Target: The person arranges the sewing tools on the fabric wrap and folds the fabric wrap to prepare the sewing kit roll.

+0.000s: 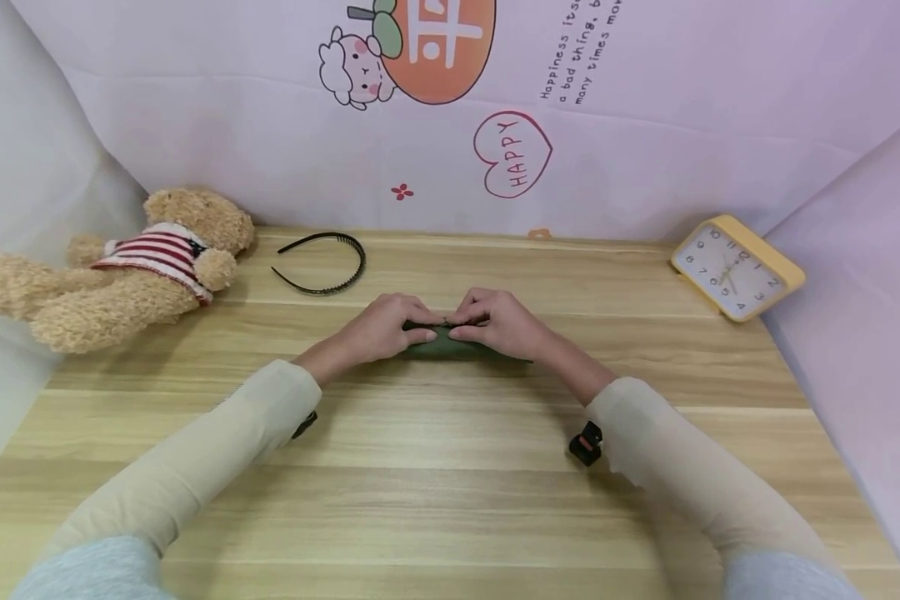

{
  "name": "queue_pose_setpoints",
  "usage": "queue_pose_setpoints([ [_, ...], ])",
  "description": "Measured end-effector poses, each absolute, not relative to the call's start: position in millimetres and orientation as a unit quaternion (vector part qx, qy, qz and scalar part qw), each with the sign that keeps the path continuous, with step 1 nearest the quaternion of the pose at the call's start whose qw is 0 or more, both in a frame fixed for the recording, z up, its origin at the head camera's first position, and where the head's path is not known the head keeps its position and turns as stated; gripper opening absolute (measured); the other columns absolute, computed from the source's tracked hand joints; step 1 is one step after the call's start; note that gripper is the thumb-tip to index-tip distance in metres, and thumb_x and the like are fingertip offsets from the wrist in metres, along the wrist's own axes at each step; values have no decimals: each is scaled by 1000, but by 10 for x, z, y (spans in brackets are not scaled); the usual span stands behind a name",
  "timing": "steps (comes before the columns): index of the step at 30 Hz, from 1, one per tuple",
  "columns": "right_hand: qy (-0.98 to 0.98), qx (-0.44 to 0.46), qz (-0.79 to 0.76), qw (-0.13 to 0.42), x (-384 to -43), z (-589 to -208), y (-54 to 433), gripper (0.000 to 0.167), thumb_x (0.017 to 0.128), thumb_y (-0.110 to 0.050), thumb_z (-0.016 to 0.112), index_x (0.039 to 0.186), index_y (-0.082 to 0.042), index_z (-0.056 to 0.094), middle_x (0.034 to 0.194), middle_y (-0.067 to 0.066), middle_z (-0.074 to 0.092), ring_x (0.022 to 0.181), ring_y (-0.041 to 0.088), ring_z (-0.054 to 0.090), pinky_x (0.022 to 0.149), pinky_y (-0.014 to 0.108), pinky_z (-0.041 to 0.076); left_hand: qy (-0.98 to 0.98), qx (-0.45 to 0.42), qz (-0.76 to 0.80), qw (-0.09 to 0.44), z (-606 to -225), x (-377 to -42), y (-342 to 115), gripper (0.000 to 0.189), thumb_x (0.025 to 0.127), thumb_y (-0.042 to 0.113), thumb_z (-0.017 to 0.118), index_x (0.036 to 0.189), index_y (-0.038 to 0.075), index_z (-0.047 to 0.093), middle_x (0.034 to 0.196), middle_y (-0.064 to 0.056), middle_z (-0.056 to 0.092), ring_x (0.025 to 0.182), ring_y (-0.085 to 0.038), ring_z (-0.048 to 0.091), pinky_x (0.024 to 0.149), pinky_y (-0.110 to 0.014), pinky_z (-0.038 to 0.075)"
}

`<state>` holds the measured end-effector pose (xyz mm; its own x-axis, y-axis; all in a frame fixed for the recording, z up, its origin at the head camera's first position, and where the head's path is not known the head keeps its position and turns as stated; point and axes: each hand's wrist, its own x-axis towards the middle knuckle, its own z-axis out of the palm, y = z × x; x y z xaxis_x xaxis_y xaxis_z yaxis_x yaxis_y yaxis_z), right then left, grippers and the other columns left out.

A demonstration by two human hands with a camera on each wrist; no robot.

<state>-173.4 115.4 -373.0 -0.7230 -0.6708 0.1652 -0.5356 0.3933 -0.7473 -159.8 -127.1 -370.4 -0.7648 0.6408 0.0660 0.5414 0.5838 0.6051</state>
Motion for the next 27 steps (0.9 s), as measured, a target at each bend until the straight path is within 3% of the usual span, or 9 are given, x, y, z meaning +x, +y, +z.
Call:
queue_pose_setpoints([
  [6, 832, -438, -341, 10, -1698, -3776, 1188, 11, 92, -9, 76, 98, -1, 80, 101, 5, 65, 92, 17, 67, 78, 27, 57, 890, 359, 276, 52, -3716, -1563, -1268, 29, 99, 18, 69, 126, 9, 72, 115, -9, 72, 107, -25, 64, 94, -41, 52],
  [12, 822, -498, -269, -49, -1669, -3776, 1219, 15, 93, -9, 75, 103, 1, 78, 103, 7, 63, 96, 20, 65, 79, 23, 56, 887, 403, 226, -1, -3760, -1524, -1268, 29, 99, 18, 68, 126, 7, 71, 109, -8, 71, 101, -25, 60, 88, -37, 52],
  [17, 828, -511, -220, -67, -1669, -3742, 1256, 17, 94, -11, 75, 106, 1, 77, 107, 8, 63, 100, 19, 64, 82, 22, 56, 887, 416, 200, -31, -3761, -1518, -1233, 30, 100, 19, 67, 127, 7, 71, 107, -8, 71, 100, -26, 60, 89, -35, 51],
  [27, 847, -495, -179, -69, -1622, -3678, 1342, 31, 97, -22, 71, 123, -4, 73, 119, 11, 69, 112, 26, 62, 93, 38, 54, 899, 395, 177, -57, -3731, -1462, -1268, 32, 102, 27, 65, 127, 9, 73, 111, -8, 70, 108, -27, 59, 94, -37, 51],
])
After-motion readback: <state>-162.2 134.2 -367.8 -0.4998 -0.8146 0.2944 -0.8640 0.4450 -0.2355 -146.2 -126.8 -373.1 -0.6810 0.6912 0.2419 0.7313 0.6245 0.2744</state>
